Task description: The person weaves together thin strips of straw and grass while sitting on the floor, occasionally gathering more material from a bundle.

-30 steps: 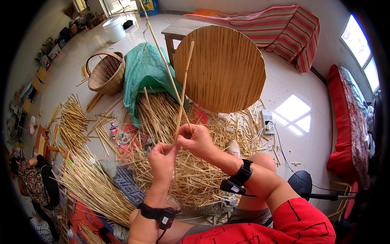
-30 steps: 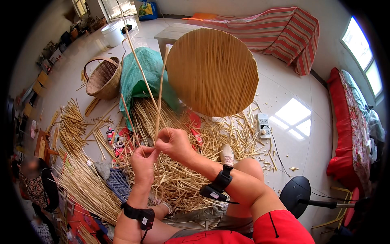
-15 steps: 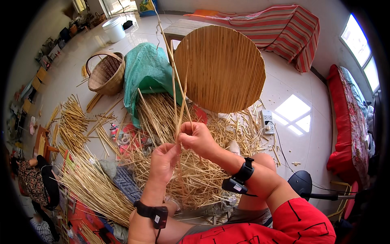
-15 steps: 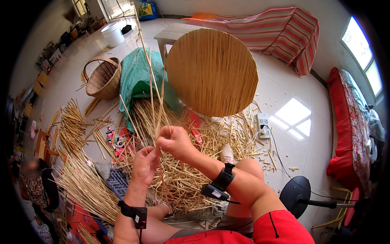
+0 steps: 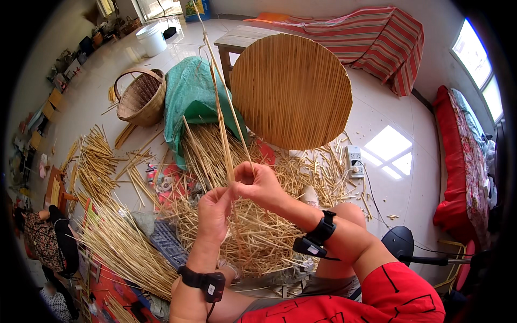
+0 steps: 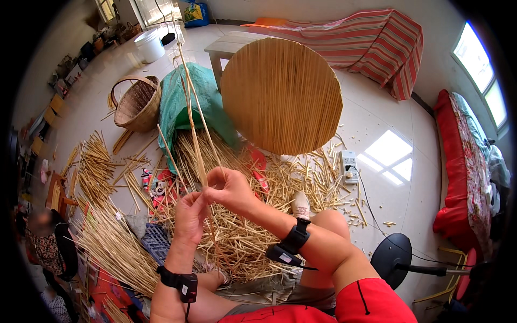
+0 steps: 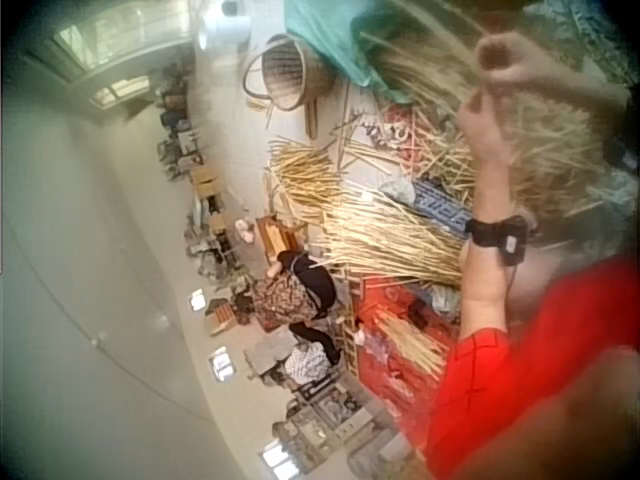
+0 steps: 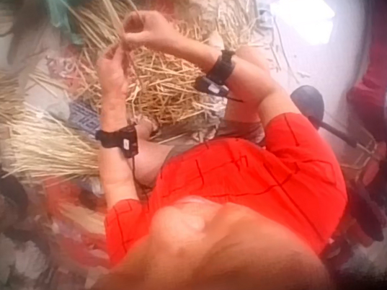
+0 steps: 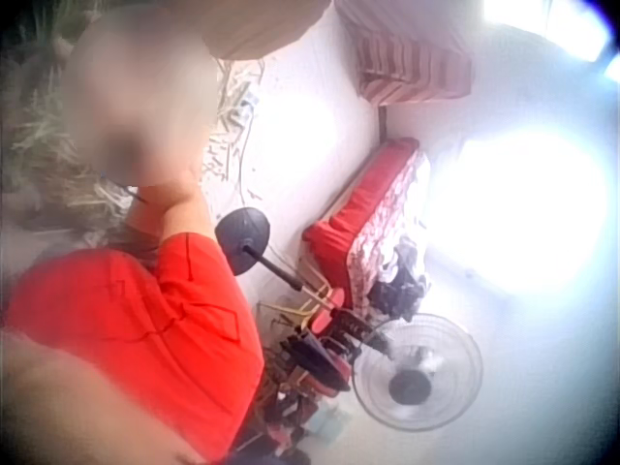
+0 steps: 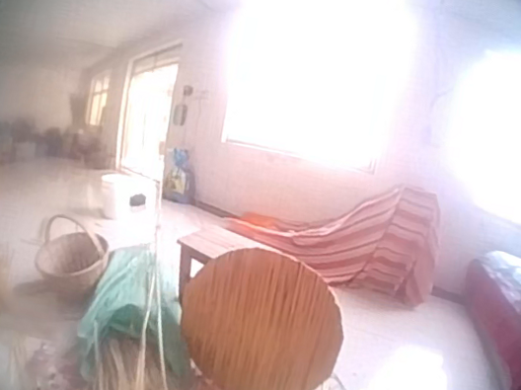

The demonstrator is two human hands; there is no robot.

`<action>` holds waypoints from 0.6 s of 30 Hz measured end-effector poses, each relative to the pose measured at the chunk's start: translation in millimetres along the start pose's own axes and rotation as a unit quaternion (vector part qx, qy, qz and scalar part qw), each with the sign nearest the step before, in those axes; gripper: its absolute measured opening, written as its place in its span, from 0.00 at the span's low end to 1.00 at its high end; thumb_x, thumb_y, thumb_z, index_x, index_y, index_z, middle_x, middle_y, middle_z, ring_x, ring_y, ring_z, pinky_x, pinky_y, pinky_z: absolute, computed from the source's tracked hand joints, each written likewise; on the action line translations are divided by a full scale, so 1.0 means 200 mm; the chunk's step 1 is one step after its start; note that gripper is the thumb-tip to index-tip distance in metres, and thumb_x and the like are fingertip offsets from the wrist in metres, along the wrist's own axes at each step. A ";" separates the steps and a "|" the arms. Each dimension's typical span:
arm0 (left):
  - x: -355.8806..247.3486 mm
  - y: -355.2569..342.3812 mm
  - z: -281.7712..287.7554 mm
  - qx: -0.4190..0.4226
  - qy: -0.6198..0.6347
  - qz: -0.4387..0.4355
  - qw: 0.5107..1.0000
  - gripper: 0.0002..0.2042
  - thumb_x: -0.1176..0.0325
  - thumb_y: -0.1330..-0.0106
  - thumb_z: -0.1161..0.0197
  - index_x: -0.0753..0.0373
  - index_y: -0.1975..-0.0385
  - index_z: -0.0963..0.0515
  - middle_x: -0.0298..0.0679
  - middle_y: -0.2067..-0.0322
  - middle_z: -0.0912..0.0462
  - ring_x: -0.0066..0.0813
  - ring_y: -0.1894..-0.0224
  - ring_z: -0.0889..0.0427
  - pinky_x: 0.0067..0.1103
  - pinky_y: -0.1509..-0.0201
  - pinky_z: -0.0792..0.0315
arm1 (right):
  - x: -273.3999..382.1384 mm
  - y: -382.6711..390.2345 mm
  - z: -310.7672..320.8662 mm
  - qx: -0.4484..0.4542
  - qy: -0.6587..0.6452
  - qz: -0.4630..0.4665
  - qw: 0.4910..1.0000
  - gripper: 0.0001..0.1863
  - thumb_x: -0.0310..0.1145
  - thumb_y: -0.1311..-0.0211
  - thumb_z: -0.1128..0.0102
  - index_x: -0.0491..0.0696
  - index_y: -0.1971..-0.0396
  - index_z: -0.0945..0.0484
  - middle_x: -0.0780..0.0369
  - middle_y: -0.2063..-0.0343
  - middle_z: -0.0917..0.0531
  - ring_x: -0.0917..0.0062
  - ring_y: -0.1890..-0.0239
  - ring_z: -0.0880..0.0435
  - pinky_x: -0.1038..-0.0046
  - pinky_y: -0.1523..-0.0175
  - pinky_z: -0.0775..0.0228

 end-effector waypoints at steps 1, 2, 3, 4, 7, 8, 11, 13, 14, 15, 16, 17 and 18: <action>0.00 0.00 0.00 -0.005 -0.007 0.000 1.000 0.05 0.68 0.39 0.35 0.61 0.72 0.22 0.27 0.80 0.23 0.09 0.84 0.37 0.10 0.81 0.45 | 0.00 0.00 -0.01 0.004 -0.005 0.001 1.000 0.05 0.26 0.44 0.41 0.41 0.69 0.24 0.67 0.77 0.20 0.90 0.75 0.24 0.87 0.72 0.34; 0.00 0.00 0.00 -0.008 -0.004 0.001 1.000 0.05 0.68 0.39 0.36 0.61 0.72 0.22 0.27 0.80 0.23 0.09 0.84 0.37 0.10 0.81 0.45 | 0.01 0.00 -0.01 0.006 -0.010 -0.015 1.000 0.05 0.27 0.44 0.40 0.41 0.69 0.23 0.67 0.77 0.21 0.90 0.76 0.25 0.87 0.73 0.34; -0.01 0.00 0.00 -0.011 -0.002 0.003 1.000 0.05 0.68 0.39 0.36 0.61 0.72 0.22 0.27 0.79 0.23 0.09 0.84 0.37 0.10 0.81 0.45 | 0.03 0.00 0.00 0.008 -0.015 -0.032 0.999 0.06 0.28 0.43 0.39 0.42 0.69 0.23 0.68 0.77 0.21 0.90 0.76 0.25 0.87 0.73 0.35; -0.02 0.01 0.00 -0.015 -0.001 0.004 1.000 0.05 0.68 0.38 0.37 0.61 0.72 0.22 0.28 0.79 0.23 0.09 0.84 0.37 0.10 0.81 0.45 | 0.05 0.00 0.00 0.010 -0.021 -0.047 0.999 0.06 0.29 0.43 0.38 0.42 0.69 0.23 0.68 0.78 0.21 0.90 0.77 0.26 0.87 0.74 0.36; -0.03 0.00 0.02 0.025 0.012 0.002 1.000 0.05 0.68 0.37 0.38 0.62 0.71 0.22 0.28 0.78 0.23 0.09 0.84 0.37 0.09 0.82 0.45 | 0.04 -0.01 0.02 0.028 -0.031 -0.070 0.997 0.07 0.29 0.43 0.38 0.42 0.68 0.23 0.68 0.78 0.21 0.90 0.77 0.26 0.87 0.74 0.36; -0.03 0.00 0.02 0.035 0.016 0.004 0.999 0.05 0.68 0.37 0.39 0.62 0.70 0.22 0.28 0.78 0.22 0.09 0.84 0.37 0.09 0.82 0.45 | 0.04 -0.01 0.02 0.030 -0.038 -0.071 0.996 0.07 0.29 0.43 0.38 0.42 0.68 0.23 0.69 0.78 0.21 0.90 0.78 0.27 0.87 0.75 0.37; -0.05 0.02 0.00 0.047 0.029 0.010 0.998 0.05 0.68 0.36 0.40 0.63 0.70 0.22 0.29 0.78 0.22 0.09 0.85 0.38 0.09 0.82 0.46 | 0.03 -0.01 0.03 0.035 -0.061 -0.075 0.995 0.07 0.29 0.43 0.37 0.43 0.67 0.22 0.69 0.78 0.22 0.91 0.79 0.30 0.87 0.76 0.41; -0.05 0.03 -0.02 0.034 0.040 0.009 0.999 0.07 0.68 0.36 0.39 0.65 0.70 0.22 0.29 0.78 0.22 0.09 0.84 0.39 0.09 0.82 0.48 | 0.03 -0.01 0.03 0.037 -0.078 -0.077 0.993 0.07 0.29 0.44 0.37 0.43 0.68 0.22 0.69 0.78 0.22 0.91 0.80 0.31 0.87 0.77 0.42; -0.05 0.02 -0.02 0.039 0.041 0.006 0.998 0.07 0.68 0.36 0.40 0.65 0.70 0.22 0.30 0.77 0.22 0.09 0.84 0.39 0.09 0.82 0.49 | 0.02 -0.01 0.03 0.037 -0.089 -0.079 0.992 0.07 0.29 0.44 0.37 0.43 0.68 0.23 0.69 0.78 0.22 0.91 0.80 0.31 0.87 0.77 0.42; -0.05 0.02 -0.02 0.044 0.042 0.004 0.998 0.06 0.69 0.36 0.40 0.65 0.69 0.22 0.31 0.77 0.22 0.09 0.85 0.40 0.09 0.82 0.49 | 0.02 -0.01 0.03 0.036 -0.099 -0.081 0.991 0.07 0.29 0.44 0.37 0.43 0.68 0.23 0.69 0.78 0.22 0.91 0.80 0.31 0.87 0.77 0.42; -0.05 0.02 -0.01 0.050 0.044 0.002 0.998 0.06 0.69 0.35 0.41 0.65 0.69 0.22 0.31 0.76 0.21 0.09 0.85 0.40 0.09 0.82 0.49 | 0.01 -0.01 0.03 0.035 -0.109 -0.084 0.990 0.07 0.29 0.44 0.37 0.43 0.68 0.23 0.69 0.78 0.22 0.91 0.80 0.31 0.87 0.77 0.42; -0.04 0.02 -0.01 0.052 0.043 0.002 0.998 0.07 0.69 0.35 0.41 0.65 0.68 0.22 0.32 0.76 0.21 0.09 0.85 0.40 0.09 0.82 0.49 | 0.01 -0.01 0.03 0.033 -0.112 -0.087 0.989 0.07 0.29 0.45 0.37 0.43 0.68 0.23 0.69 0.78 0.22 0.91 0.80 0.31 0.87 0.77 0.42; -0.05 0.02 -0.01 0.054 0.041 0.002 0.998 0.07 0.68 0.35 0.42 0.65 0.68 0.22 0.32 0.76 0.21 0.09 0.84 0.39 0.09 0.82 0.49 | 0.01 -0.01 0.03 0.032 -0.116 -0.089 0.989 0.07 0.29 0.45 0.37 0.43 0.69 0.23 0.68 0.78 0.22 0.91 0.80 0.31 0.87 0.77 0.42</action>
Point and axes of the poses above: each hand's wrist, its own y-axis away from the middle knuckle, its own z-axis out of the back of the hand, x = y × z, the point moved 2 cm from there along -y, towards the middle knuckle
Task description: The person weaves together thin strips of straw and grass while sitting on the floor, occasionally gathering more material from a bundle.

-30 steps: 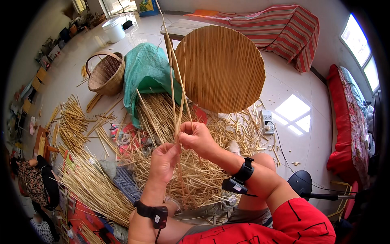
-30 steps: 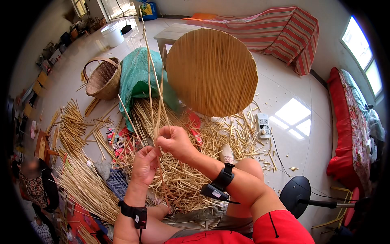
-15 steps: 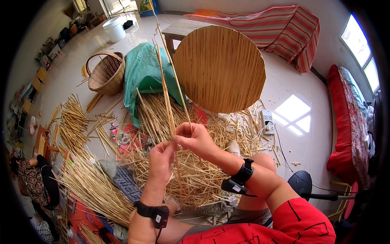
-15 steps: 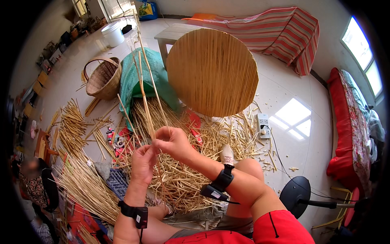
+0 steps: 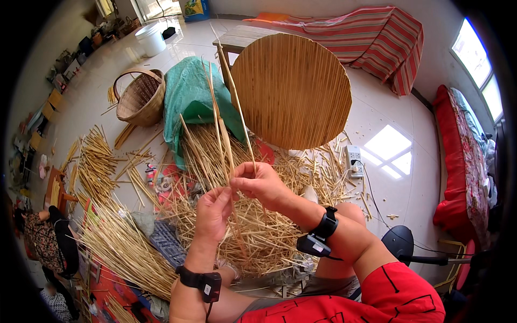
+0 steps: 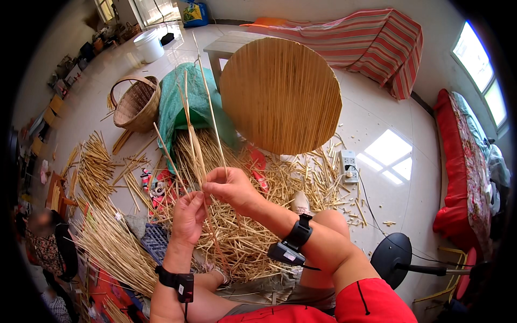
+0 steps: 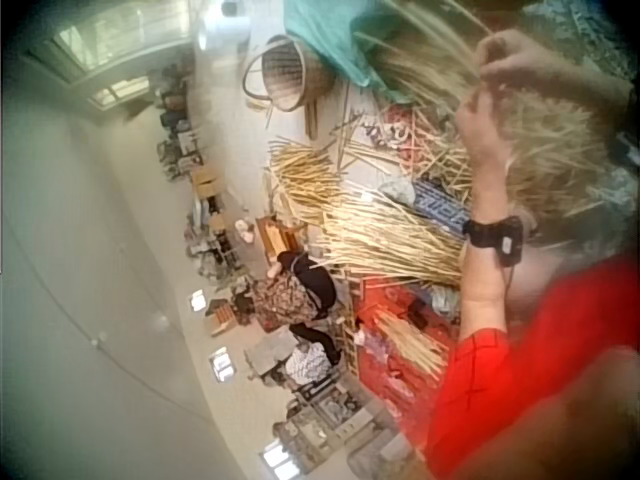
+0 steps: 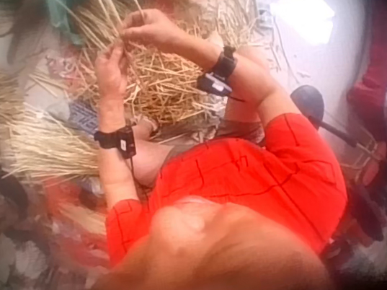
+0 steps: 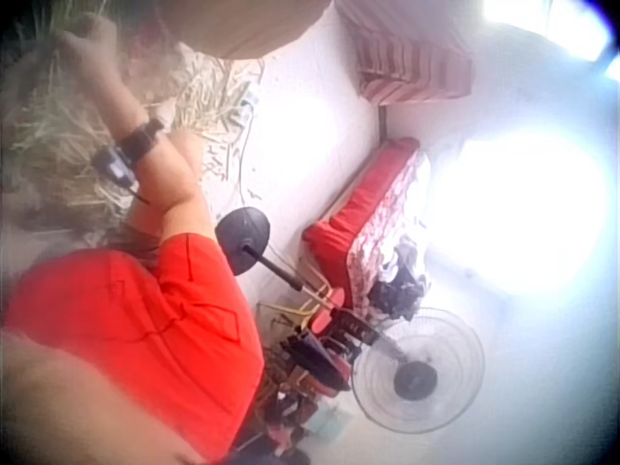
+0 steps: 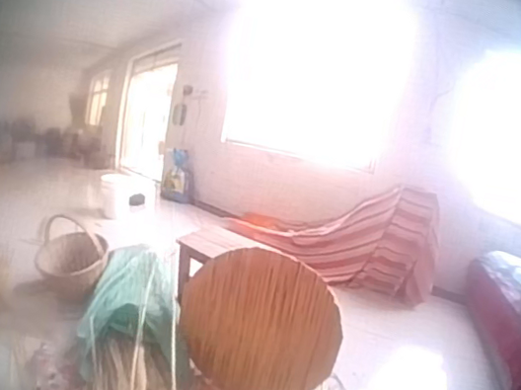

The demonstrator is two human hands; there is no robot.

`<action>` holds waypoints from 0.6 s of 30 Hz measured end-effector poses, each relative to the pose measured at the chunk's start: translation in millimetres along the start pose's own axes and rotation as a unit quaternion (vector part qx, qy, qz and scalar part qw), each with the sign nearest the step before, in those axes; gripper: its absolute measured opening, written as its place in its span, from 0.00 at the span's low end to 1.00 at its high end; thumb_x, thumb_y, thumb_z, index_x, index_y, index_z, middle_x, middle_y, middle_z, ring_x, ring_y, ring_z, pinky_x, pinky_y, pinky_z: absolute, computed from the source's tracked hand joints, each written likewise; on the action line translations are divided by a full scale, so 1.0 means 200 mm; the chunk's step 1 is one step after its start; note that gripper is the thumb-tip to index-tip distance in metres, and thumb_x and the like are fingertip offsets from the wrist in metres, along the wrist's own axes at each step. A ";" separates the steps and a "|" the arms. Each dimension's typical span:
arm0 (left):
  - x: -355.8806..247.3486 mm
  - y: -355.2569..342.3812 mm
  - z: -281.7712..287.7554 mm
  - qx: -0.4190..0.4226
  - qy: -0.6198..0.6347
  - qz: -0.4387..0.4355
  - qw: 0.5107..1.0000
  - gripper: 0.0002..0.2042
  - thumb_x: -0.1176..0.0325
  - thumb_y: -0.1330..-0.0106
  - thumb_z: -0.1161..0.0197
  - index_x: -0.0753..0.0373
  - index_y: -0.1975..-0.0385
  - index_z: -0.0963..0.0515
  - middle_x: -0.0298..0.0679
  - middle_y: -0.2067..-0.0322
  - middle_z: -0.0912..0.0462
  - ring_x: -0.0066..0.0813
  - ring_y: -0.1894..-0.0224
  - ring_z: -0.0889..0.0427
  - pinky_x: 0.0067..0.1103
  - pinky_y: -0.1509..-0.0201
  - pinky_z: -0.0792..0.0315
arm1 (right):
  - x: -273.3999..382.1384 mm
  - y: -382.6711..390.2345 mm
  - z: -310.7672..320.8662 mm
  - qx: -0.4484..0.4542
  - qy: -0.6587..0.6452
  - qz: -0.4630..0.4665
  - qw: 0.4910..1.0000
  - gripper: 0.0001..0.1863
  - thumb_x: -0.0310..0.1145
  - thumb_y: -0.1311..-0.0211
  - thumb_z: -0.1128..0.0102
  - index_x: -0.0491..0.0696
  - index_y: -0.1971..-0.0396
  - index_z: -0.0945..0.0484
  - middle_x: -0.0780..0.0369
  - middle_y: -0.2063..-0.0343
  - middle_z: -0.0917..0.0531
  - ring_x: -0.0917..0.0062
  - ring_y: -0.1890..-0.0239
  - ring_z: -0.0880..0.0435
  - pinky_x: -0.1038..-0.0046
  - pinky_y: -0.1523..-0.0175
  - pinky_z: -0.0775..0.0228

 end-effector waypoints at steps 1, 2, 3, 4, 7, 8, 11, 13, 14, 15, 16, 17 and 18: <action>0.00 0.00 0.00 0.002 -0.002 0.000 1.000 0.07 0.68 0.34 0.42 0.65 0.68 0.22 0.32 0.75 0.21 0.09 0.84 0.39 0.08 0.82 0.48 | 0.00 0.00 0.00 -0.002 -0.004 -0.002 1.000 0.07 0.29 0.45 0.36 0.43 0.69 0.23 0.68 0.78 0.22 0.91 0.80 0.31 0.87 0.77 0.42; 0.00 0.00 0.00 0.004 -0.005 0.002 1.000 0.07 0.68 0.34 0.43 0.65 0.67 0.22 0.32 0.75 0.21 0.09 0.84 0.39 0.08 0.82 0.48 | 0.00 0.00 0.00 -0.003 -0.007 -0.006 1.000 0.07 0.29 0.46 0.37 0.43 0.69 0.23 0.68 0.78 0.22 0.91 0.81 0.31 0.87 0.78 0.42; -0.01 0.01 -0.01 0.005 -0.009 0.004 1.000 0.07 0.68 0.34 0.43 0.65 0.67 0.22 0.32 0.75 0.21 0.09 0.84 0.39 0.08 0.82 0.48 | 0.00 0.00 0.00 -0.003 -0.010 -0.010 1.000 0.07 0.29 0.46 0.37 0.43 0.70 0.23 0.68 0.79 0.22 0.91 0.81 0.31 0.87 0.78 0.42; -0.01 0.01 -0.01 0.006 -0.013 0.005 1.000 0.08 0.68 0.33 0.44 0.65 0.67 0.22 0.32 0.75 0.21 0.09 0.84 0.39 0.08 0.82 0.48 | 0.00 0.00 0.00 -0.004 -0.014 -0.014 1.000 0.06 0.29 0.46 0.37 0.43 0.70 0.23 0.68 0.79 0.22 0.90 0.81 0.31 0.87 0.78 0.42; -0.01 0.01 -0.02 0.016 -0.028 0.004 0.999 0.08 0.67 0.33 0.44 0.65 0.67 0.22 0.33 0.75 0.21 0.09 0.84 0.39 0.08 0.82 0.48 | 0.00 0.00 0.00 -0.017 -0.008 -0.008 1.000 0.04 0.27 0.46 0.39 0.44 0.73 0.25 0.69 0.80 0.23 0.90 0.82 0.32 0.86 0.79 0.43; -0.01 0.01 -0.03 0.024 -0.034 0.010 0.999 0.08 0.67 0.33 0.44 0.65 0.67 0.22 0.33 0.75 0.21 0.09 0.84 0.39 0.08 0.81 0.48 | 0.00 0.00 0.01 -0.042 0.004 0.004 0.999 0.04 0.26 0.46 0.40 0.44 0.72 0.26 0.69 0.81 0.25 0.90 0.83 0.33 0.86 0.80 0.44; 0.01 0.02 -0.04 0.038 -0.046 0.028 0.998 0.08 0.67 0.33 0.44 0.65 0.66 0.22 0.33 0.75 0.21 0.09 0.84 0.39 0.08 0.81 0.46 | 0.01 -0.03 0.03 -0.098 0.013 0.030 0.995 0.03 0.24 0.45 0.42 0.44 0.73 0.27 0.69 0.82 0.27 0.89 0.85 0.35 0.86 0.81 0.46; 0.02 0.03 -0.04 0.032 -0.047 0.042 0.998 0.08 0.67 0.34 0.43 0.65 0.66 0.22 0.33 0.74 0.21 0.08 0.84 0.39 0.07 0.80 0.45 | 0.04 -0.04 0.06 -0.114 -0.019 0.036 0.993 0.02 0.24 0.46 0.43 0.43 0.73 0.26 0.69 0.82 0.25 0.90 0.84 0.33 0.86 0.80 0.44; 0.02 0.03 -0.04 0.034 -0.051 0.043 0.997 0.08 0.67 0.34 0.43 0.65 0.66 0.22 0.33 0.74 0.21 0.08 0.84 0.39 0.07 0.80 0.45 | 0.04 -0.04 0.08 -0.127 -0.038 0.044 0.990 0.03 0.24 0.45 0.43 0.42 0.70 0.26 0.69 0.82 0.26 0.90 0.84 0.33 0.86 0.80 0.44; 0.03 0.02 -0.04 0.035 -0.056 0.044 0.997 0.07 0.68 0.34 0.42 0.65 0.66 0.22 0.33 0.75 0.21 0.08 0.84 0.39 0.07 0.80 0.45 | 0.04 -0.05 0.09 -0.153 -0.023 0.065 0.986 0.04 0.24 0.45 0.43 0.42 0.70 0.26 0.69 0.82 0.26 0.90 0.84 0.33 0.86 0.80 0.44; 0.03 0.02 -0.04 0.037 -0.060 0.046 0.996 0.07 0.68 0.35 0.42 0.65 0.66 0.22 0.32 0.75 0.21 0.08 0.84 0.39 0.07 0.80 0.45 | 0.05 -0.06 0.11 -0.179 -0.008 0.085 0.980 0.04 0.25 0.44 0.43 0.42 0.69 0.26 0.69 0.82 0.26 0.90 0.83 0.33 0.85 0.80 0.44; 0.03 0.02 -0.04 0.035 -0.077 0.042 0.995 0.06 0.69 0.35 0.42 0.65 0.66 0.22 0.32 0.75 0.21 0.08 0.84 0.39 0.07 0.80 0.45 | 0.07 -0.07 0.12 -0.204 0.007 0.105 0.973 0.04 0.25 0.44 0.43 0.42 0.69 0.26 0.69 0.82 0.26 0.90 0.83 0.33 0.85 0.80 0.43; 0.03 0.02 -0.03 0.034 -0.095 0.039 0.994 0.05 0.70 0.36 0.41 0.65 0.66 0.22 0.32 0.75 0.21 0.08 0.84 0.39 0.08 0.80 0.45 | 0.10 -0.07 0.14 -0.222 0.020 0.109 0.969 0.05 0.26 0.42 0.42 0.42 0.68 0.25 0.69 0.82 0.25 0.90 0.82 0.33 0.85 0.78 0.42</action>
Point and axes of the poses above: each hand's wrist, its own y-axis away from the middle knuckle, its own z-axis out of the back of the hand, x = y × z, the point moved 2 cm from there along -y, towards the middle knuckle
